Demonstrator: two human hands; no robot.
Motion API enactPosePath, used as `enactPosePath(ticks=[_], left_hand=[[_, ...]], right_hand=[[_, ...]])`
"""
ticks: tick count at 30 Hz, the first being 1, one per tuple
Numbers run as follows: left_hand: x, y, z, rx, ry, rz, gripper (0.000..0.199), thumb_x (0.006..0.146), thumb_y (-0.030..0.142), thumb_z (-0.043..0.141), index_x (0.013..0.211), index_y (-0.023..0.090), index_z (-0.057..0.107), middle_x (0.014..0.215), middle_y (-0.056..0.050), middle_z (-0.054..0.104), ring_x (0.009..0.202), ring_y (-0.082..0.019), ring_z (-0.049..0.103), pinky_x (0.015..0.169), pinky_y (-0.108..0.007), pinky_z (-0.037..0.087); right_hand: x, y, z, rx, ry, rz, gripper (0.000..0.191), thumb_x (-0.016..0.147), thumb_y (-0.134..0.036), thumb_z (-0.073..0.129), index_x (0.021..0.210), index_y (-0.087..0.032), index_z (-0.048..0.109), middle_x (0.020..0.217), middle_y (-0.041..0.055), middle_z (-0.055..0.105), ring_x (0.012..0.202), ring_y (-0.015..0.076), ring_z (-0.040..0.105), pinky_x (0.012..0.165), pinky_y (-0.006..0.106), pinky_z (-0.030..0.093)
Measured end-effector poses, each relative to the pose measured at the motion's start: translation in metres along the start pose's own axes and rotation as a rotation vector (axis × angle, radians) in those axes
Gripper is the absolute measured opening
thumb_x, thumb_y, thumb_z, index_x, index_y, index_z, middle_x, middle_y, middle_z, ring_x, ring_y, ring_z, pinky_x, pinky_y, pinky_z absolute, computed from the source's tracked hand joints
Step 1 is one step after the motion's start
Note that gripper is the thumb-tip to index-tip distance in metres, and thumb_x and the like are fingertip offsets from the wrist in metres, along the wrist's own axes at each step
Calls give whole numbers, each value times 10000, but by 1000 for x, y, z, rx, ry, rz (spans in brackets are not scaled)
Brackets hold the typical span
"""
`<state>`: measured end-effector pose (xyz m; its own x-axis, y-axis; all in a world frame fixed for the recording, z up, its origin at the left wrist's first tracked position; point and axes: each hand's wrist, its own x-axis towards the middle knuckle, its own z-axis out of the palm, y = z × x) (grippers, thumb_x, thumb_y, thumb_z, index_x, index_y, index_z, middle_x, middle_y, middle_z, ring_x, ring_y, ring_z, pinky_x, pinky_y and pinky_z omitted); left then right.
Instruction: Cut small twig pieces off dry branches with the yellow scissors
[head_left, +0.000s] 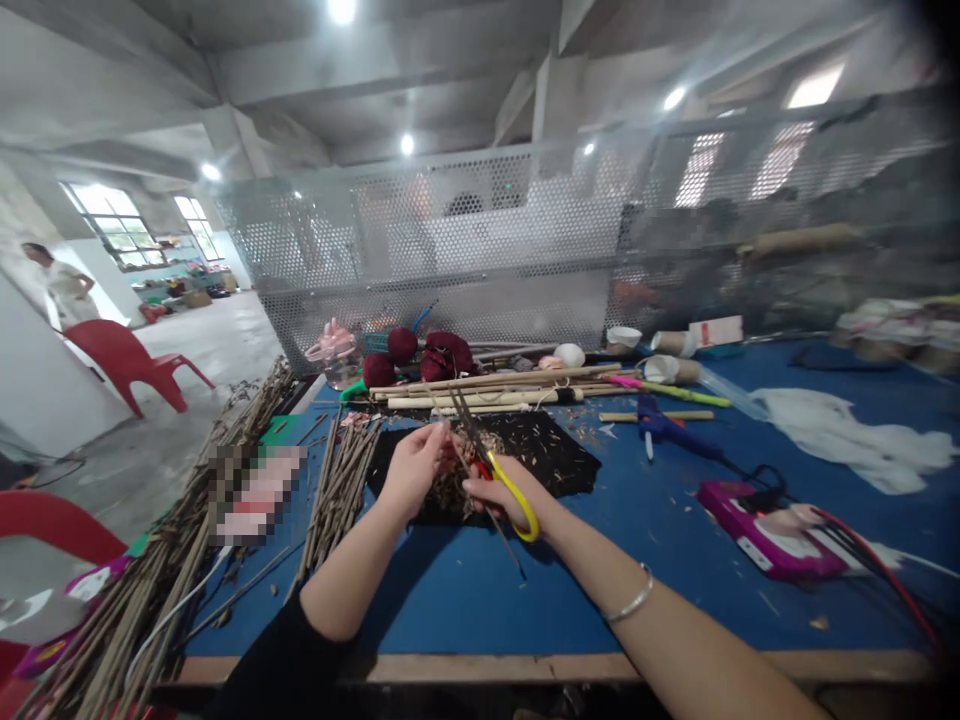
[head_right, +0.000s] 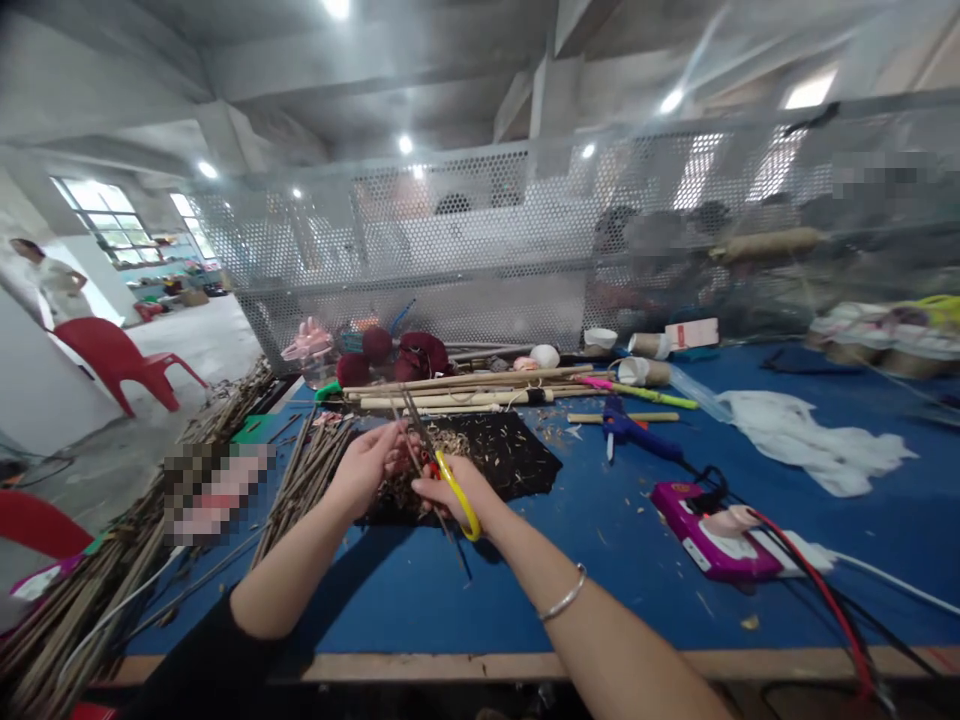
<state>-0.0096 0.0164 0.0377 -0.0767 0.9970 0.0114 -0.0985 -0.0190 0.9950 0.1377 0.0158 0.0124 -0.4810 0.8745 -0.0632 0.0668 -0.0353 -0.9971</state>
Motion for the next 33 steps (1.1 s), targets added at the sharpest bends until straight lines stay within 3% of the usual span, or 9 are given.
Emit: enactPosePath(ticks=[3, 5, 8, 10, 14, 19, 33], left_hand=[[13, -3, 6, -222, -1, -57, 308, 654, 393, 648, 830, 147, 589, 688, -9, 607, 580, -71, 566, 501, -155, 433], [14, -5, 2, -278, -19, -122, 302, 625, 353, 686, 811, 137, 587, 647, 7, 583, 528, -48, 544, 454, -127, 408], [5, -14, -3, -297, -134, -232, 350, 623, 331, 697, 889, 132, 588, 665, -3, 580, 526, -51, 555, 449, -126, 416], [-3, -22, -2, -291, -178, -250, 396, 619, 327, 703, 946, 145, 570, 739, -15, 591, 544, -63, 572, 460, -142, 433], [-15, -34, 8, -244, -180, -226, 418, 629, 346, 691, 969, 159, 537, 678, 4, 575, 528, -80, 574, 456, -159, 438], [-22, -34, 14, -172, -169, -265, 371, 631, 359, 679, 905, 149, 543, 629, 0, 583, 515, -86, 566, 444, -158, 420], [-29, -36, 22, -162, -159, -301, 255, 589, 261, 678, 765, 143, 536, 583, 25, 549, 454, -42, 471, 413, -139, 379]], right_hand=[[3, 4, -2, -80, -37, -19, 349, 632, -501, 597, 629, -202, 416, 459, -52, 487, 377, 72, 349, 379, 209, 255], [5, 5, -9, -158, 11, -57, 376, 645, -546, 565, 631, -199, 421, 490, -47, 476, 419, 79, 364, 411, 213, 271], [7, 5, -26, -392, 193, -102, 402, 646, -573, 558, 670, -191, 437, 573, -36, 488, 509, 89, 401, 480, 212, 305], [5, 4, -35, -601, 242, -74, 396, 672, -567, 545, 752, -186, 473, 659, -13, 532, 580, 106, 445, 528, 215, 321], [1, 5, -39, -826, 219, 36, 467, 647, -595, 561, 862, -184, 506, 784, 38, 580, 655, 141, 500, 561, 223, 317], [-2, 6, -30, -889, 152, 47, 508, 636, -642, 538, 868, -192, 510, 837, 56, 590, 679, 152, 515, 546, 218, 306], [-2, 8, -23, -967, 140, 37, 506, 634, -639, 540, 849, -182, 507, 782, 49, 592, 621, 136, 495, 523, 215, 292]])
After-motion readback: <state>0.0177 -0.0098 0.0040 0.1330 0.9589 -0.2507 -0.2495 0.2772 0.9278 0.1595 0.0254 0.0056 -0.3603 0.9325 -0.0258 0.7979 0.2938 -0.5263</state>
